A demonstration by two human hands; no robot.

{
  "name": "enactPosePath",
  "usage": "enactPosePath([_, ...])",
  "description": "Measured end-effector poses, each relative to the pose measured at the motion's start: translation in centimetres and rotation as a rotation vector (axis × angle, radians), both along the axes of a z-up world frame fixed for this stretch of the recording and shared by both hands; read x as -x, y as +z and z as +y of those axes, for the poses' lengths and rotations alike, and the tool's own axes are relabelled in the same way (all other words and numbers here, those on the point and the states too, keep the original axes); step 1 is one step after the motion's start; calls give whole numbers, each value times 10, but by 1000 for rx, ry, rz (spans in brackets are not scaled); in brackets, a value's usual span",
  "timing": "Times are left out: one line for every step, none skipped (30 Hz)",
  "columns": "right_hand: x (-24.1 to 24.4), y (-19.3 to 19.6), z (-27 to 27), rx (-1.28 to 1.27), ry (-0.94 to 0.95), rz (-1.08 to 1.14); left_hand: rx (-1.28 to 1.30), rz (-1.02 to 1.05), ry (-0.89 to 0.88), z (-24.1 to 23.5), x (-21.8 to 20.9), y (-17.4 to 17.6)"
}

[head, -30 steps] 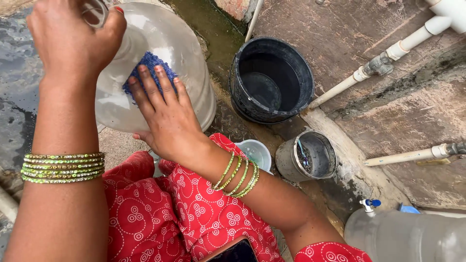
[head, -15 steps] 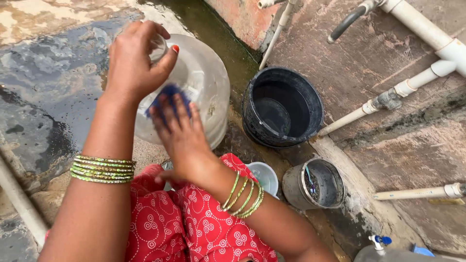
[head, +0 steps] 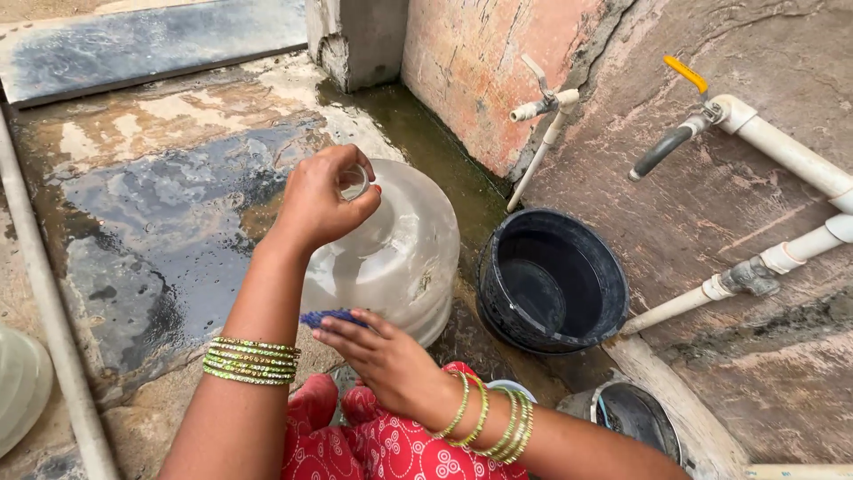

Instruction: Clean a large plastic water bottle using a blue sponge and water from a tap.

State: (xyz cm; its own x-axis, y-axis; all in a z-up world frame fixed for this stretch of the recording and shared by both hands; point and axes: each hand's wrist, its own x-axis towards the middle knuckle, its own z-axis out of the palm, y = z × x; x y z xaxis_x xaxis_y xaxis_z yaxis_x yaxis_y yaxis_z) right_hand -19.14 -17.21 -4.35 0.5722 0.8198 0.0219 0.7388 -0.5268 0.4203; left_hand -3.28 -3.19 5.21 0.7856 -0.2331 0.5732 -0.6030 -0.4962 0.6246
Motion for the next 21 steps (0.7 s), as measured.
enactPosePath([5,-1,-16,-58,27,24,13,21,-34,3,-6,-2])
enactPosePath([3,3,-17,-54,28,17,17,14,-33,1,-10,-3])
enactPosePath([3,6,-16,-167,15,93,35,27,-43,1,-12,-4])
enactPosePath([4,9,-16,-281,3,169,53,39,-53,0,-14,-5])
enactPosePath([-2,8,-4,-282,4,166,52,36,-52,-4,-12,-4])
enactPosePath([-8,8,6,-237,7,84,40,44,-26,-8,-11,-3])
enactPosePath([-15,8,17,-191,10,0,29,49,-1,-13,-9,0])
enactPosePath([-27,1,27,-192,11,-7,27,43,0,-17,-9,2])
enactPosePath([-37,-7,38,-158,-12,46,7,52,20,-20,-7,2])
enactPosePath([-48,-15,49,-123,-35,99,-13,62,41,-24,-6,3])
enactPosePath([-57,-9,51,-127,-35,97,-16,59,40,-24,-6,4])
enactPosePath([-65,-4,54,-271,-83,187,-12,60,28,-23,-7,4])
enactPosePath([-73,1,55,-413,-132,281,-7,63,15,-23,-7,3])
enactPosePath([-65,14,47,-414,-133,281,-7,64,14,-21,-8,2])
enactPosePath([-58,27,37,-393,-136,192,2,65,-1,-20,-10,1])
enactPosePath([-51,40,29,-370,-137,103,11,65,-15,-18,-11,0])
enactPosePath([-43,46,15,-370,-138,103,12,66,-16,-16,-12,-1])
enactPosePath([-36,53,2,-515,-168,132,10,69,-24,-13,-13,-2])
enactPosePath([-28,60,-12,-659,-196,159,10,71,-30,-11,-14,-2])
enactPosePath([-26,59,-27,-657,-196,158,12,70,-30,-10,-15,-2])
enactPosePath([-24,58,-43,-725,-271,143,10,72,-33,-10,-14,-2])
